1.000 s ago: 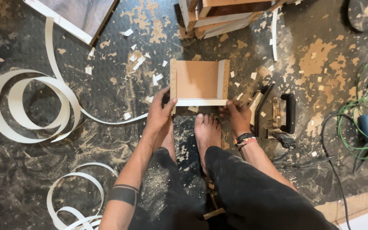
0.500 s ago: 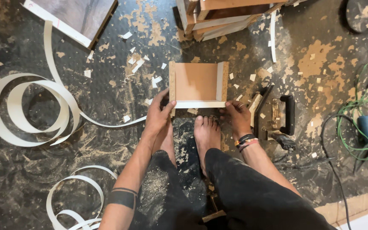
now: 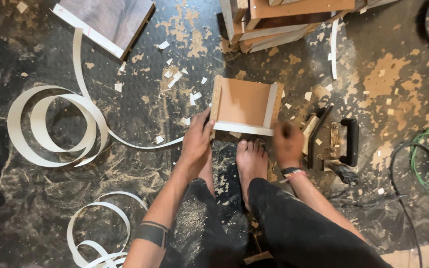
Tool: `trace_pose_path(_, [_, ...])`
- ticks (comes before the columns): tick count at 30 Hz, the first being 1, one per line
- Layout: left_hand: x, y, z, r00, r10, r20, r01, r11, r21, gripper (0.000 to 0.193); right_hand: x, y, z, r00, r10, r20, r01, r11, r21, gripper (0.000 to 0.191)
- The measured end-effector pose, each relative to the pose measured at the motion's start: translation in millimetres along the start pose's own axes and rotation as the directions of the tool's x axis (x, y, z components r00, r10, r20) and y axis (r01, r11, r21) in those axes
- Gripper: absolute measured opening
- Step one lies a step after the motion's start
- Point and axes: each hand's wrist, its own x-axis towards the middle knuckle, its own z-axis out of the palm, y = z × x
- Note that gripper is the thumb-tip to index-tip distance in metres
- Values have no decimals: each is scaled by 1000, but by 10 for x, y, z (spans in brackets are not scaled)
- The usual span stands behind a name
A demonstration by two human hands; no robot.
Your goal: The person applies white edge banding to the edges of small wooden boxes. They use a hand-held iron to press the banding onto the edges, then trim the excess with a utility knife. The person works on multiple boxes, repeating the process for each edge.
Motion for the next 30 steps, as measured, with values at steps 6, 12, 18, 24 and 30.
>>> trace_pose_path(6, [31, 102, -22, 996, 15, 85, -36, 967, 253, 53, 193, -591, 557, 754, -478, 451, 555, 831, -46, 33])
trace_pose_path(12, [84, 73, 12, 978, 207, 15, -198, 909, 367, 52, 377, -560, 724, 617, -567, 546, 762, 604, -234, 52])
trace_pose_path(18, [33, 96, -19, 996, 84, 16, -84, 927, 366, 54, 409, -105, 321, 590, -627, 509, 807, 451, -380, 59])
trace_pose_path(24, [-10, 115, -25, 987, 159, -22, -141, 925, 354, 50, 350, 14, 150, 663, -571, 484, 743, 581, -332, 54])
trace_pose_path(30, [33, 163, -86, 980, -191, 61, 184, 978, 98, 55, 325, 38, 201, 666, -559, 494, 744, 546, -386, 48])
